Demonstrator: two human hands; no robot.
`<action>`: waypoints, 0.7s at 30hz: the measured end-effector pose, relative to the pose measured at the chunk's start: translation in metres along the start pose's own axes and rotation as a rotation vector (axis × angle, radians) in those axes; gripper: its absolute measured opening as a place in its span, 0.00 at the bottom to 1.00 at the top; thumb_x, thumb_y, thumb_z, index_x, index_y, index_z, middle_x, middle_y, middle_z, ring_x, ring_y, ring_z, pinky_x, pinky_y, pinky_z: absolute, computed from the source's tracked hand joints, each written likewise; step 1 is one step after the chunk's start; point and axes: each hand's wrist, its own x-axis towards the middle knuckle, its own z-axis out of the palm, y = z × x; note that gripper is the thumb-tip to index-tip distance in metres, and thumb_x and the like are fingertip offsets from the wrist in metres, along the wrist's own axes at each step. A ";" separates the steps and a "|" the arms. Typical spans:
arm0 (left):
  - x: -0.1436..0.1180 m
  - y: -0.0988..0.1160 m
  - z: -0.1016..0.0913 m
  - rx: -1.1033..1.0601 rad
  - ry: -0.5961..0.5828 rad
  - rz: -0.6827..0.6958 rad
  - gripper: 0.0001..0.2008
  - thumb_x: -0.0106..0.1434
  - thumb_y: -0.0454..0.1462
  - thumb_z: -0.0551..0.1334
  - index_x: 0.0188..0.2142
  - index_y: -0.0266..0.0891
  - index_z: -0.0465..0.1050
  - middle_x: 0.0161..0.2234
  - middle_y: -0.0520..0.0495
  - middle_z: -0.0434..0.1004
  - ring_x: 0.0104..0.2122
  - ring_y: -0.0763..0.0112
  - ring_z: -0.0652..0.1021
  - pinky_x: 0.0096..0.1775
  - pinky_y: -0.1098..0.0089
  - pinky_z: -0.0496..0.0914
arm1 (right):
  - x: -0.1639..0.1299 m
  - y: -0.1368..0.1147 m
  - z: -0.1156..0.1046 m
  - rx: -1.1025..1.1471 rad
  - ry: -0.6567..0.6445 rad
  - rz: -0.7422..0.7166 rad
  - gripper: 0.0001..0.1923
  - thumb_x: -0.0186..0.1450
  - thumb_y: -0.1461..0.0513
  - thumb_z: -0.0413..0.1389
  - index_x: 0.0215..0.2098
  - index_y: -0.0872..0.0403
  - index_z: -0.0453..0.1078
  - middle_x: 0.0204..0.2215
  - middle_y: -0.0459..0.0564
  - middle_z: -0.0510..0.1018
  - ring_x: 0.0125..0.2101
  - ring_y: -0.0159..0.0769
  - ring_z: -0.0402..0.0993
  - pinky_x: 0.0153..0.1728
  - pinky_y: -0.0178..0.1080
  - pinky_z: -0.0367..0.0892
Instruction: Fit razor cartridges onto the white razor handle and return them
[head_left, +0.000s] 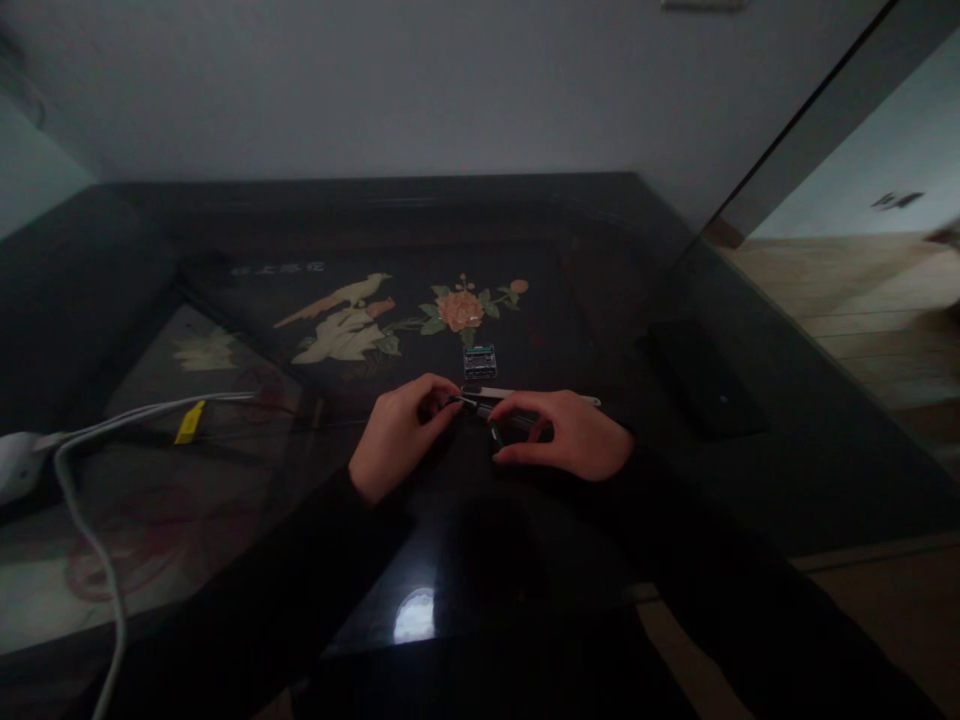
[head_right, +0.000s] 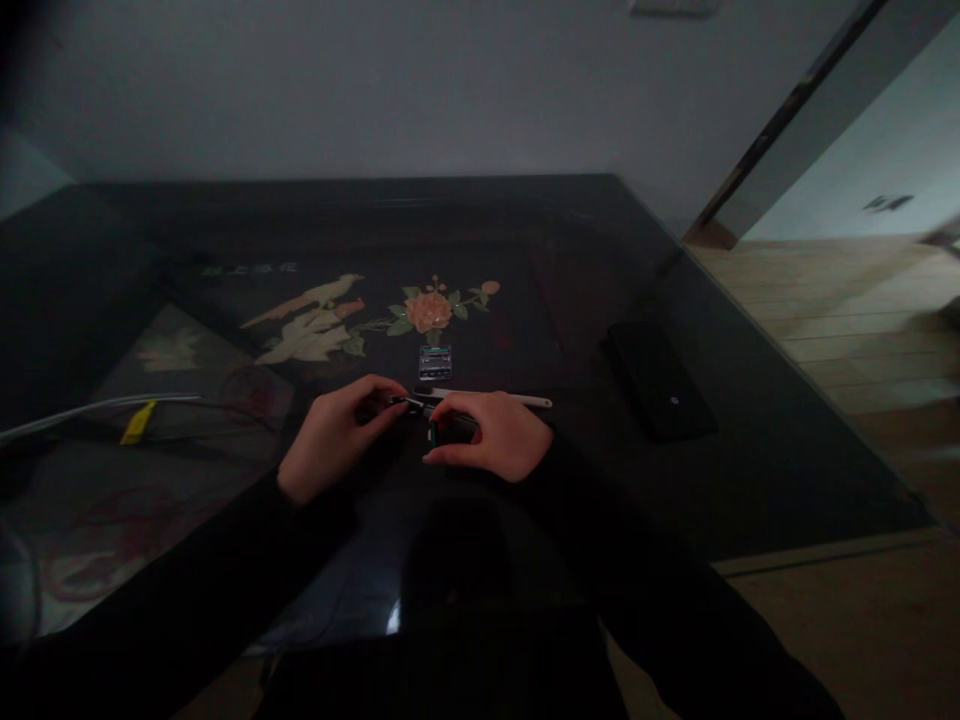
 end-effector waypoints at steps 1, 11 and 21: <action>0.000 0.002 -0.001 -0.054 0.003 -0.024 0.08 0.59 0.38 0.64 0.39 0.39 0.75 0.30 0.50 0.77 0.29 0.69 0.75 0.32 0.70 0.67 | 0.000 0.000 0.000 0.030 0.004 -0.012 0.19 0.56 0.54 0.65 0.42 0.55 0.73 0.40 0.50 0.80 0.24 0.30 0.75 0.29 0.35 0.68; -0.003 0.022 -0.010 -0.592 0.032 -0.161 0.14 0.54 0.38 0.69 0.40 0.36 0.78 0.38 0.46 0.80 0.37 0.67 0.78 0.42 0.68 0.72 | 0.000 -0.008 0.002 0.421 0.084 -0.099 0.20 0.54 0.59 0.67 0.42 0.57 0.72 0.39 0.53 0.80 0.40 0.37 0.77 0.40 0.38 0.72; -0.007 0.024 -0.002 -0.725 -0.057 -0.100 0.06 0.56 0.37 0.68 0.33 0.37 0.80 0.41 0.44 0.79 0.40 0.64 0.78 0.42 0.67 0.73 | 0.001 -0.007 0.000 0.808 -0.023 -0.097 0.21 0.53 0.59 0.68 0.42 0.57 0.72 0.35 0.49 0.81 0.37 0.31 0.77 0.41 0.36 0.72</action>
